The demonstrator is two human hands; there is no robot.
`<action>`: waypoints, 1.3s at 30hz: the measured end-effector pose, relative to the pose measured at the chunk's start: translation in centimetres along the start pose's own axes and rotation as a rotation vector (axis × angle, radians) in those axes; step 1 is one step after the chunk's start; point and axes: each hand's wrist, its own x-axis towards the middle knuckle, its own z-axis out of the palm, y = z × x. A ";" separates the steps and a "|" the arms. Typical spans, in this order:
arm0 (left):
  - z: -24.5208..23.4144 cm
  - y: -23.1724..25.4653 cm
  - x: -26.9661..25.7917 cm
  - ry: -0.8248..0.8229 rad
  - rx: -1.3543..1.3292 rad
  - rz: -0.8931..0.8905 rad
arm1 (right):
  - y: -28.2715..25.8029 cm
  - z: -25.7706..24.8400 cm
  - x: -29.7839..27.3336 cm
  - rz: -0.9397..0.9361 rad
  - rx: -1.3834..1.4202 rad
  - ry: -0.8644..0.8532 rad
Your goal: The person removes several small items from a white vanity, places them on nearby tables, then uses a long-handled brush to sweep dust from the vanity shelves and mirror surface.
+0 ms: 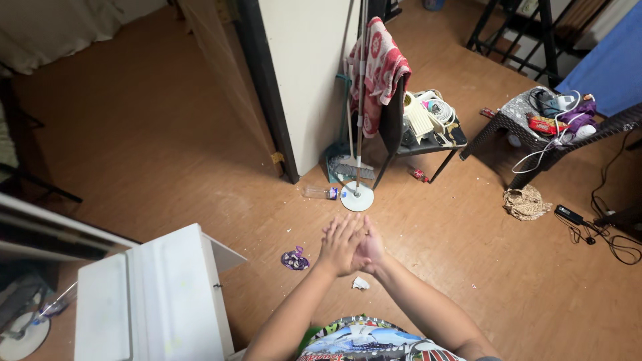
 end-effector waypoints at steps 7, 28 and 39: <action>3.2 -9.8 4.3 -0.016 0.019 -0.254 | -6.7 -0.6 4.1 -0.028 -0.042 0.012; 0.5 -37.3 24.0 -0.266 0.015 -0.214 | -23.8 -9.5 39.6 -0.289 -0.208 0.112; 4.6 -44.4 36.7 -0.214 0.080 -0.114 | -42.2 -10.3 55.7 -0.444 -0.982 0.624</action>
